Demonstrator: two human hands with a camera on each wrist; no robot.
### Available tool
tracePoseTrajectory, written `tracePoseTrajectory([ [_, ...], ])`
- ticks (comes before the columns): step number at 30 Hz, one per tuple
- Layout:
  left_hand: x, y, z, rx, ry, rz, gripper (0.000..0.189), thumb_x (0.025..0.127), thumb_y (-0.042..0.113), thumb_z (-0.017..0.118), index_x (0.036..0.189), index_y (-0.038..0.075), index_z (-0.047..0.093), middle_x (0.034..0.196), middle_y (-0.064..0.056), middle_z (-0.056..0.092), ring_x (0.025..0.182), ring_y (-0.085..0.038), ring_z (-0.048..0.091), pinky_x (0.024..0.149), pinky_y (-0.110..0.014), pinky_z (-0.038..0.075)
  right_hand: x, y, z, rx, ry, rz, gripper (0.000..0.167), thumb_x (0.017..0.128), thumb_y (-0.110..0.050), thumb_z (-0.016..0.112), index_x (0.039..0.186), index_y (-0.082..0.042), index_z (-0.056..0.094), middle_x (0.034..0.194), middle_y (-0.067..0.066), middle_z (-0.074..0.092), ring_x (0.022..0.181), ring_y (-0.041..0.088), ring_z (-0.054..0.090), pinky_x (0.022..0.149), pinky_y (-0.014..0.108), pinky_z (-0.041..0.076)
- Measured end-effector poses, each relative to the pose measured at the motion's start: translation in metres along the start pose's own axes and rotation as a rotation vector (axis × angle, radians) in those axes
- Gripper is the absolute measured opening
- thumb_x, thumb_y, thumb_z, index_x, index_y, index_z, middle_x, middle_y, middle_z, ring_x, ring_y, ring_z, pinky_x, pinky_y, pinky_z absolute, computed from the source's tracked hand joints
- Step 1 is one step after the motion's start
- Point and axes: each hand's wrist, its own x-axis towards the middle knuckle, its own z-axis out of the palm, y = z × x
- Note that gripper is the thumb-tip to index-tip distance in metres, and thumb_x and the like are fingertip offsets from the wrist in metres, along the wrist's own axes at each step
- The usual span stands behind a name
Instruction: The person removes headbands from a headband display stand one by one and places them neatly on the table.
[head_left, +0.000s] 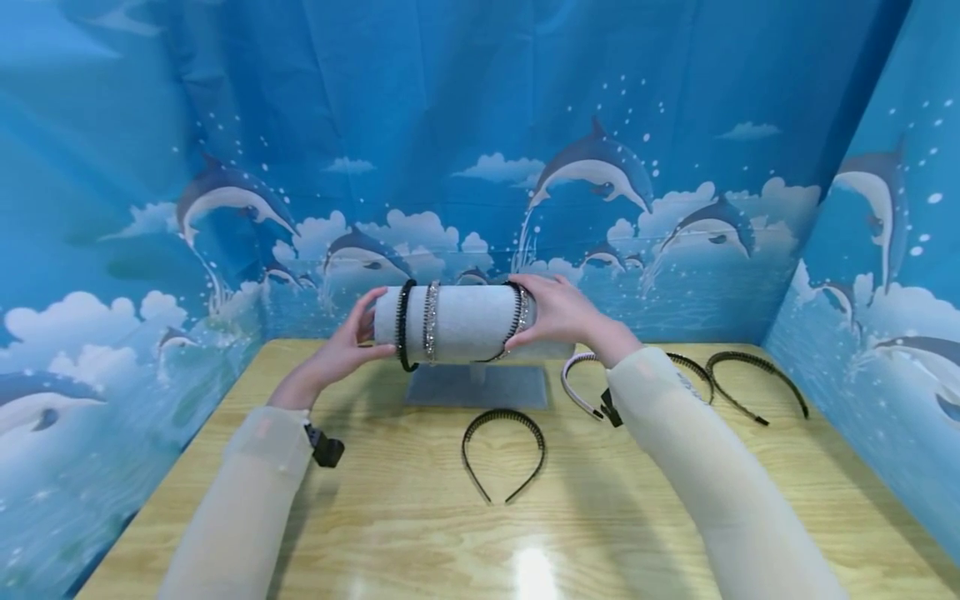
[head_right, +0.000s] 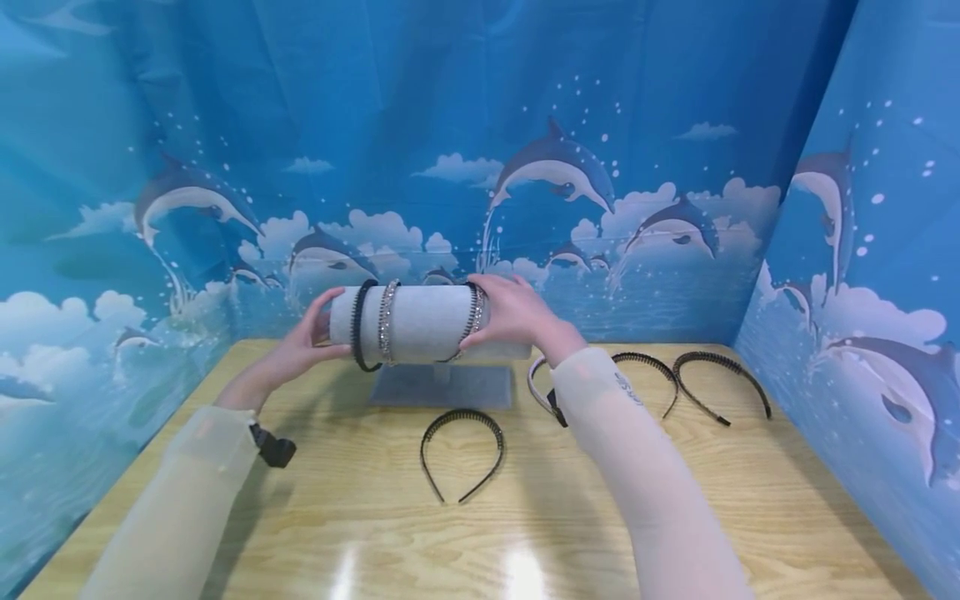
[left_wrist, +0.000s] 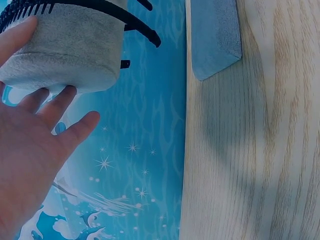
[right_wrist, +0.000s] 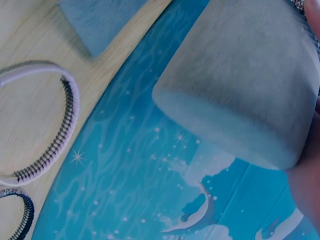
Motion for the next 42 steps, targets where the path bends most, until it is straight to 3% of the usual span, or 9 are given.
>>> tracePoseTrajectory([
  [12, -0.001, -0.001, -0.001, 0.005, -0.014, 0.028, 0.090, 0.092, 0.004, 0.065, 0.156, 0.028, 0.007, 0.159, -0.016, 0.018, 0.138, -0.040, 0.029, 0.102, -0.056, 0.039, -0.015, 0.020, -0.005, 0.062, 0.041, 0.008, 0.108, 0.064, -0.050, 0.088, 0.151, -0.011, 0.035, 0.149, 0.012, 0.041, 0.135, 0.034, 0.036, 0.114, 0.056, 0.016],
  [22, -0.001, -0.001, -0.001, 0.013, -0.009, 0.001, 0.090, 0.092, 0.006, 0.066, 0.156, 0.032, 0.008, 0.159, -0.015, 0.018, 0.138, -0.041, 0.029, 0.102, -0.056, 0.039, -0.028, 0.032, -0.010, 0.129, 0.040, 0.020, 0.110, 0.065, -0.045, 0.089, 0.151, -0.009, 0.032, 0.150, 0.015, 0.037, 0.135, 0.036, 0.034, 0.106, 0.057, 0.033],
  [32, 0.000, 0.000, -0.001, 0.014, -0.021, 0.013, 0.090, 0.091, 0.003, 0.066, 0.155, 0.032, 0.009, 0.158, -0.018, 0.018, 0.135, -0.044, 0.031, 0.100, -0.055, 0.042, -0.041, 0.043, -0.012, 0.182, 0.036, 0.093, 0.112, 0.065, -0.047, 0.089, 0.153, -0.015, 0.029, 0.155, 0.014, 0.030, 0.139, 0.038, 0.028, 0.103, 0.064, 0.031],
  [42, 0.002, 0.010, -0.006, 0.075, -0.037, 0.017, 0.089, 0.088, 0.001, 0.069, 0.154, 0.022, 0.012, 0.152, -0.023, 0.025, 0.133, -0.045, 0.034, 0.098, -0.055, 0.043, -0.049, 0.050, -0.012, 0.175, 0.056, 0.110, 0.112, 0.064, -0.046, 0.089, 0.153, -0.015, 0.028, 0.155, 0.017, 0.029, 0.138, 0.041, 0.029, 0.102, 0.066, 0.032],
])
